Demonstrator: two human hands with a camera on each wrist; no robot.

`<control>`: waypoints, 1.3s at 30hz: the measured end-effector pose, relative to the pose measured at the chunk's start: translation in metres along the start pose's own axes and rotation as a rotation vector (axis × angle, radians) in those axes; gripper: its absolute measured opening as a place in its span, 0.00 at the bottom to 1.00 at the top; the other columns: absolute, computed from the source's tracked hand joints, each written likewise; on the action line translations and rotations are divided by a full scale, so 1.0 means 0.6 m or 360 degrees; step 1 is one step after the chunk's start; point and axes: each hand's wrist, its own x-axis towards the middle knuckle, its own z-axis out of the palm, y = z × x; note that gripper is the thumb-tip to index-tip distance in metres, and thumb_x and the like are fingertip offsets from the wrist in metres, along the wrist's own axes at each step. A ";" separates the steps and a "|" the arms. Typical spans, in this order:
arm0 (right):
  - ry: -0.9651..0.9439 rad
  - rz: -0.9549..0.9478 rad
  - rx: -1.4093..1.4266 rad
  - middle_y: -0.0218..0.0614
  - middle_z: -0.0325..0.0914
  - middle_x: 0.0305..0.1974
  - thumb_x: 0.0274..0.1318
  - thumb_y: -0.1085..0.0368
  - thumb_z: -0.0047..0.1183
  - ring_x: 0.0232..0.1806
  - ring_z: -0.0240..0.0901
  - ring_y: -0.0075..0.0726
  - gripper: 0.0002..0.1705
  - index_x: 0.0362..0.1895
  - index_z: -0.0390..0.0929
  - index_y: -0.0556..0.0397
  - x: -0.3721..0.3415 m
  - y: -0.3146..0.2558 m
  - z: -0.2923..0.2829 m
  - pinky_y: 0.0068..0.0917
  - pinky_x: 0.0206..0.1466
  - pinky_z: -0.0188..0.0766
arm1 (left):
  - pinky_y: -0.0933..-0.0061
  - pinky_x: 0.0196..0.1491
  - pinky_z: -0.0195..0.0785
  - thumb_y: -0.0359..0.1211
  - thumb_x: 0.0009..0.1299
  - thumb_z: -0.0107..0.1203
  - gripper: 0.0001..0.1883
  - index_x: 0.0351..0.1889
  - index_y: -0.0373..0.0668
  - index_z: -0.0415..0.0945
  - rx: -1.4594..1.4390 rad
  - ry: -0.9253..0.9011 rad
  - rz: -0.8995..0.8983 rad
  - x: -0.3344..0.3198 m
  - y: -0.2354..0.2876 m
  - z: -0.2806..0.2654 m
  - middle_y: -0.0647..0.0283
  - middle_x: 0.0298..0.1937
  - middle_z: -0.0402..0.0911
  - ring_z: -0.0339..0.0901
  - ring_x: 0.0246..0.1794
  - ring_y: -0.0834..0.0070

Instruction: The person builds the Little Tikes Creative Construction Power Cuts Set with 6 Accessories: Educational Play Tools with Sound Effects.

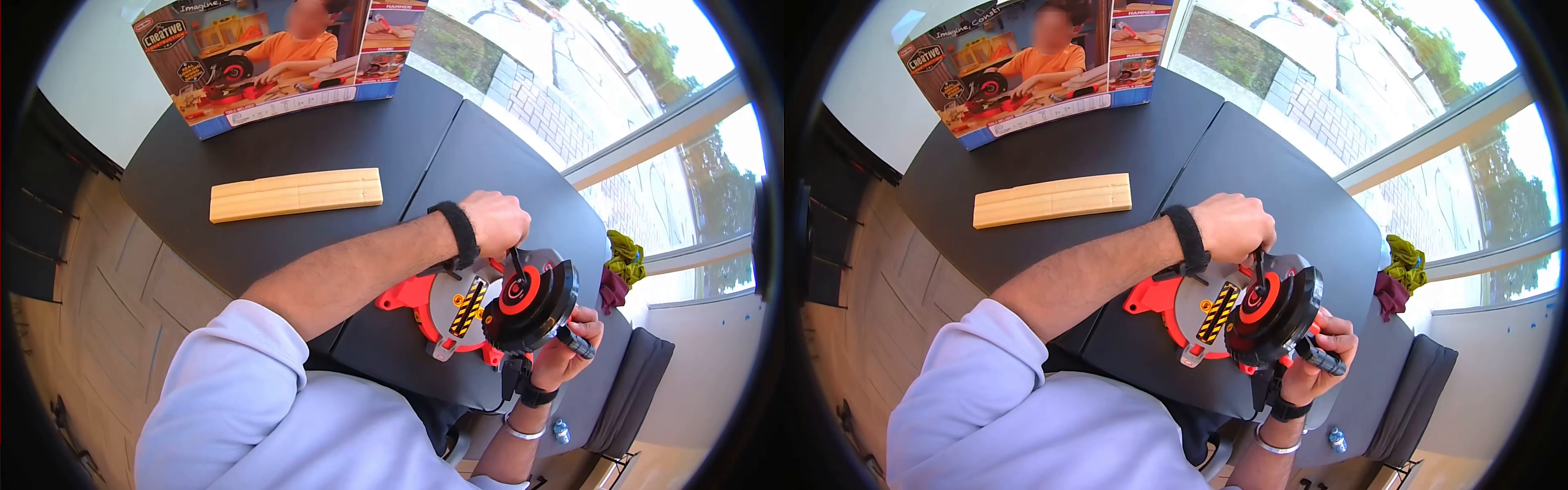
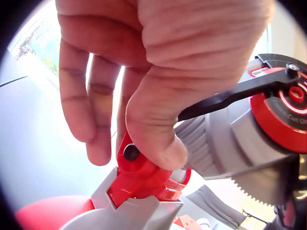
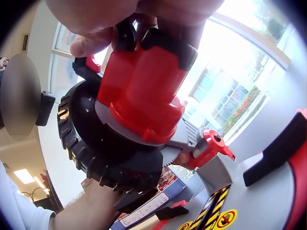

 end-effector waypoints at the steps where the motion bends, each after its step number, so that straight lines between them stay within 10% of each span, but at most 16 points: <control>1: -0.0002 0.0003 0.0000 0.41 0.80 0.49 0.69 0.35 0.67 0.51 0.78 0.33 0.32 0.43 0.72 0.51 0.000 0.000 0.001 0.31 0.60 0.71 | 0.54 0.50 0.84 0.32 0.64 0.74 0.13 0.48 0.49 0.92 -0.0005 -0.0013 -0.0017 0.000 0.001 -0.001 0.57 0.43 0.92 0.90 0.48 0.54; 19: 0.0063 0.0041 -0.0046 0.41 0.79 0.45 0.75 0.51 0.65 0.46 0.77 0.32 0.22 0.42 0.69 0.52 -0.002 0.004 0.003 0.30 0.57 0.72 | 0.54 0.46 0.83 0.35 0.61 0.77 0.12 0.43 0.50 0.92 0.0024 -0.0077 -0.0081 0.005 0.006 -0.012 0.58 0.41 0.91 0.90 0.45 0.54; 22: 0.0146 0.0165 -0.0099 0.40 0.78 0.42 0.69 0.42 0.70 0.49 0.82 0.44 0.31 0.40 0.66 0.50 -0.005 0.005 0.001 0.47 0.64 0.76 | 0.54 0.45 0.83 0.35 0.61 0.78 0.12 0.42 0.50 0.92 0.0033 -0.0054 -0.0068 0.005 0.006 -0.011 0.58 0.40 0.91 0.90 0.44 0.54; 37: 0.0134 0.0252 -0.0006 0.36 0.76 0.41 0.65 0.42 0.73 0.46 0.82 0.41 0.30 0.38 0.68 0.48 -0.010 0.002 -0.006 0.44 0.60 0.79 | 0.54 0.43 0.84 0.31 0.67 0.66 0.04 0.36 0.48 0.92 0.0099 0.0038 -0.0053 0.015 0.008 -0.004 0.53 0.37 0.91 0.91 0.41 0.51; 39: 0.0112 0.0139 -0.0068 0.34 0.74 0.37 0.73 0.47 0.67 0.39 0.74 0.26 0.26 0.39 0.64 0.48 -0.004 -0.001 0.007 0.26 0.51 0.71 | 0.54 0.43 0.84 0.31 0.67 0.66 0.04 0.35 0.48 0.91 0.0105 0.0035 -0.0058 0.013 0.012 -0.008 0.53 0.36 0.91 0.91 0.41 0.51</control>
